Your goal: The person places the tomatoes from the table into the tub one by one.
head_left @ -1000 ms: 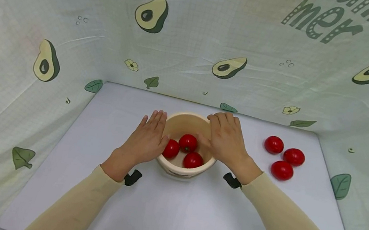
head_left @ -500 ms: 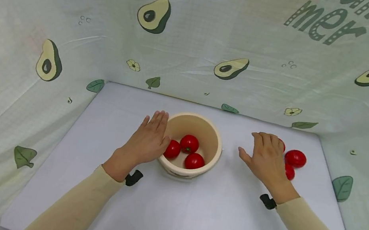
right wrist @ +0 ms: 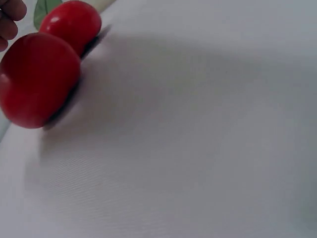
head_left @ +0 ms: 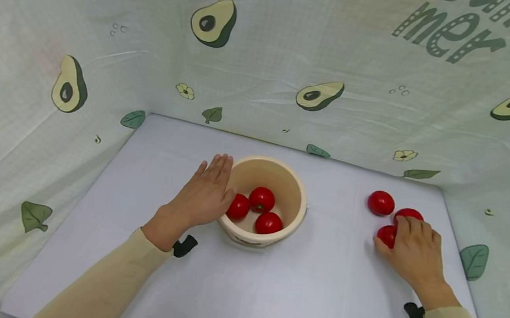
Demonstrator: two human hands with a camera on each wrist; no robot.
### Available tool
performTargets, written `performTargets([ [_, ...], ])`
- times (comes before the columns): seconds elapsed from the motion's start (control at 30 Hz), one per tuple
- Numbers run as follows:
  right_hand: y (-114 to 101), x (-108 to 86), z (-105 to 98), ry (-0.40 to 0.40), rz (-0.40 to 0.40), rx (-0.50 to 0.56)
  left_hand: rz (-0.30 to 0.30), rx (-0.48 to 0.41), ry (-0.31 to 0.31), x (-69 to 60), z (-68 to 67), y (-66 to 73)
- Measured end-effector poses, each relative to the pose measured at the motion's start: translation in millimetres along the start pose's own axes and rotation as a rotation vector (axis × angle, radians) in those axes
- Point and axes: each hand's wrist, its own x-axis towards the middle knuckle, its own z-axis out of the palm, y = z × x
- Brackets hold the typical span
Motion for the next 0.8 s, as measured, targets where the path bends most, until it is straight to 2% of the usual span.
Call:
performTargets([
  [0.23,17.7,-10.5,10.4,-0.094,0.045,-0.019,-0.002,-0.006,-0.005,0.8,0.9,-0.7],
  [0.4,19.4,-10.4,12.9,-0.094,0.054,-0.007,-0.001,0.0,-0.004,1.2,1.6,-1.7],
  [0.53,11.4,-4.8,11.1,-0.041,0.03,0.002,0.006,0.001,-0.002,0.9,1.0,-1.1],
  [0.8,-18.4,18.3,1.6,0.137,-0.107,-0.005,0.007,0.006,0.006,0.5,0.8,-0.8],
])
